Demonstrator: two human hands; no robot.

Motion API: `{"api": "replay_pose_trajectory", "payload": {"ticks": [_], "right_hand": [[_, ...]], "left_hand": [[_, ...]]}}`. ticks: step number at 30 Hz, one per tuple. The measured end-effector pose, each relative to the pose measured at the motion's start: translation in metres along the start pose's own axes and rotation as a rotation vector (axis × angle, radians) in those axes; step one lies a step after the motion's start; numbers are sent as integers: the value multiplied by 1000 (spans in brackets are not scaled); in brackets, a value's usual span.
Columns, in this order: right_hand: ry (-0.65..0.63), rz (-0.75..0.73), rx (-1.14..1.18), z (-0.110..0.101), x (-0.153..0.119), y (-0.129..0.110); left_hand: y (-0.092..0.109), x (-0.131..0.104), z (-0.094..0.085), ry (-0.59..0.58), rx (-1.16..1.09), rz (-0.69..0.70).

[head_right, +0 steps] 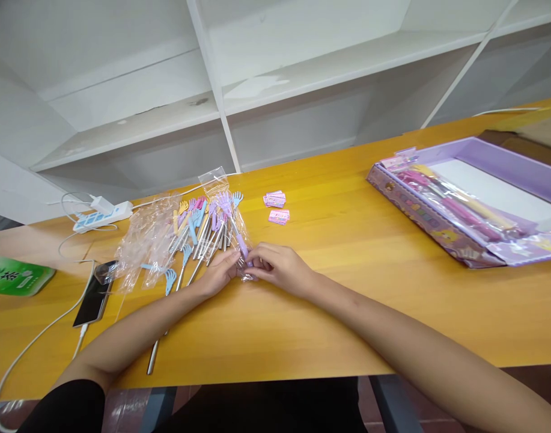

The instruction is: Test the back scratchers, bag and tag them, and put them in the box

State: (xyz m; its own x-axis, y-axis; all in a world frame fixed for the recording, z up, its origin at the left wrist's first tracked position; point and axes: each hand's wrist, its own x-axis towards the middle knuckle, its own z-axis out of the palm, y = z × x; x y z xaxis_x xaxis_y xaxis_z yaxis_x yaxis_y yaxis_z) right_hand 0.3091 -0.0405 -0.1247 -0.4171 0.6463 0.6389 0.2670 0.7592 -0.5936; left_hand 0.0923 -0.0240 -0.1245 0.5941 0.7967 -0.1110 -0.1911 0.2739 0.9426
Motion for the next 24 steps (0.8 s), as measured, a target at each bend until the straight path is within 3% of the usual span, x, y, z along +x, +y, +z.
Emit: {"api": "replay_pose_trajectory", "payload": {"ticks": [16,24], "right_hand": [[18,75,5,0,-2,2],[11,90,0,1,-1,3]], "left_hand": [[5,-6,-1,-199,184,31],[3,-1,4,-87,172,-25]]}}
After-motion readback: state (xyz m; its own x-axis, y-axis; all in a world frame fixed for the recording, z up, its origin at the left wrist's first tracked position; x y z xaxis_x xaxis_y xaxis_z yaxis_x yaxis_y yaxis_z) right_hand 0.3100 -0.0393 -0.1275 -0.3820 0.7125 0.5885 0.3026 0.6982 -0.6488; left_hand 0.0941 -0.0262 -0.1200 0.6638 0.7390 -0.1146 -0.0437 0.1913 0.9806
